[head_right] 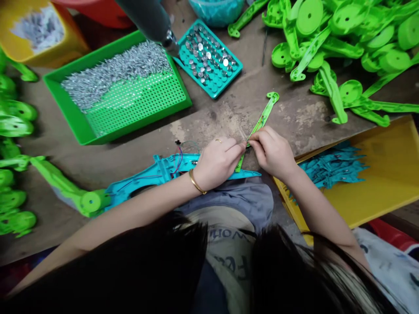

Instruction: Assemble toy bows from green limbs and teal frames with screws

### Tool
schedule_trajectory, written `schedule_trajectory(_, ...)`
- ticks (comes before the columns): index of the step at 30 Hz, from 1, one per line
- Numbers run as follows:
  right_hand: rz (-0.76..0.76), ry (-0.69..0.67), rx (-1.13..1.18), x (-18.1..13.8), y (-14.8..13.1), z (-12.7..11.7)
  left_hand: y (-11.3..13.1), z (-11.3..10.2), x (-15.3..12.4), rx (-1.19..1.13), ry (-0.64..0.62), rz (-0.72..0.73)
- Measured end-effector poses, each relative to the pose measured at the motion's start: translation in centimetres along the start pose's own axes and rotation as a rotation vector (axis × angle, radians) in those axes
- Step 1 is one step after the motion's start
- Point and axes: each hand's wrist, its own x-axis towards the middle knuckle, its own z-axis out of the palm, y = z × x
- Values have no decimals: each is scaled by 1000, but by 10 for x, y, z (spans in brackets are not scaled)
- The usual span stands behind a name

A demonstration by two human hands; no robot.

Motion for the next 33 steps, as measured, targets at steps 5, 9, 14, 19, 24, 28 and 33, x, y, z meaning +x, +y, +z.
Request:
schedule_trajectory(5,43,-16,-13,1,-4,-2,0,-1,0,-10,-21,-2)
schedule_trajectory(9,39,14,16,-1,-4,-1,1,-2,1,-15,-45,-9)
schedule_trajectory(14,20,35,5,-3,-2,-1,1,-3,1,-35,-75,-9)
schedule_trajectory(19,14,36,9,-5,-1,-2,1,-4,1,-51,-94,-9)
schedule_trajectory(24,22,60,-22,-7,-3,0,2,-5,2,-64,-117,-32)
schedule_trajectory(28,28,105,-55,-7,-5,2,1,-3,2,-78,-96,-15)
schedule_trajectory(33,-7,168,-106,-13,-5,7,-1,-2,1,-77,-70,3)
